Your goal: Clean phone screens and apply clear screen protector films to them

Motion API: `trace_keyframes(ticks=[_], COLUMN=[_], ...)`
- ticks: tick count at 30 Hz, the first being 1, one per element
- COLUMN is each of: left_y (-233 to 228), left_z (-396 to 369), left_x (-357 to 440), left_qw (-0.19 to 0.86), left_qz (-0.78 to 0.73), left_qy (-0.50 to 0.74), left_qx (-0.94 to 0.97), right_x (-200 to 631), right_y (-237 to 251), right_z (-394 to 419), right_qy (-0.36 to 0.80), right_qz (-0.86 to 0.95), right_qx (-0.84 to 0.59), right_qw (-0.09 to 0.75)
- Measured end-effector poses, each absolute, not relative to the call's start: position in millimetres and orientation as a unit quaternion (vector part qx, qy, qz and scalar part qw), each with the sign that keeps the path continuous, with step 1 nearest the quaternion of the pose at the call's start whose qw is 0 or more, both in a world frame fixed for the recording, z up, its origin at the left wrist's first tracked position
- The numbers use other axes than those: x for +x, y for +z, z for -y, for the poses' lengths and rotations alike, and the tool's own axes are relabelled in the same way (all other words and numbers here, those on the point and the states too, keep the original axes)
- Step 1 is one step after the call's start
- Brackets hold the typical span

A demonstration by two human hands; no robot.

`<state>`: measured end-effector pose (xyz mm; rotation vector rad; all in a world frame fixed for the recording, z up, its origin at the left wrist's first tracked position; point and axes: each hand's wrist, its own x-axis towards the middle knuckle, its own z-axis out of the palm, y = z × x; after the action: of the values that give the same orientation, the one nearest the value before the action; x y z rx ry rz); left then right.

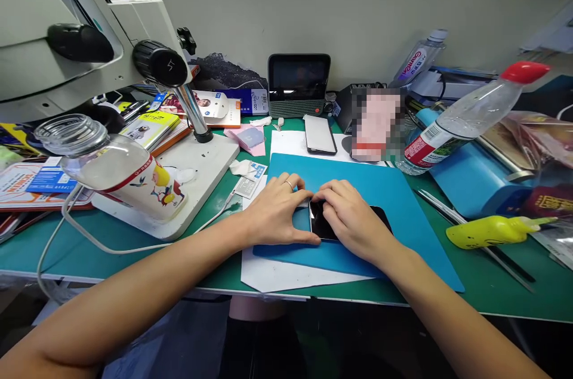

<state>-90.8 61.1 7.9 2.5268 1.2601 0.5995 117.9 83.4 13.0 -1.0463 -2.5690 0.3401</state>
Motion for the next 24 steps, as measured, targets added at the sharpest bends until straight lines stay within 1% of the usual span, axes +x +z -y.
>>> trace_keyframes(ticks=[4, 8, 14, 24], left_y=[7.2, 8.6, 11.2, 9.8], left_z=[-61.0, -60.3, -58.2, -58.7], left_x=[-89.6, -88.3, -87.6, -87.7], left_qw=[0.153, 0.173, 0.164, 0.186], left_qz=[-0.436, -0.442, -0.439, -0.444], left_qy=[0.209, 0.207, 0.204, 0.213], left_qx=[0.862, 0.855, 0.86, 0.85], right_x=[118.5, 117.9, 115.3, 113.6], right_y=[11.9, 12.3, 11.3, 7.2], right_z=[-81.5, -80.6, -81.1, -82.0], right_qy=[0.109, 0.096, 0.084, 0.096], right_qz=[0.904, 0.907, 0.911, 0.909], right_qx=[-0.366, -0.363, -0.358, -0.362], right_qw=[0.192, 0.193, 0.186, 0.183])
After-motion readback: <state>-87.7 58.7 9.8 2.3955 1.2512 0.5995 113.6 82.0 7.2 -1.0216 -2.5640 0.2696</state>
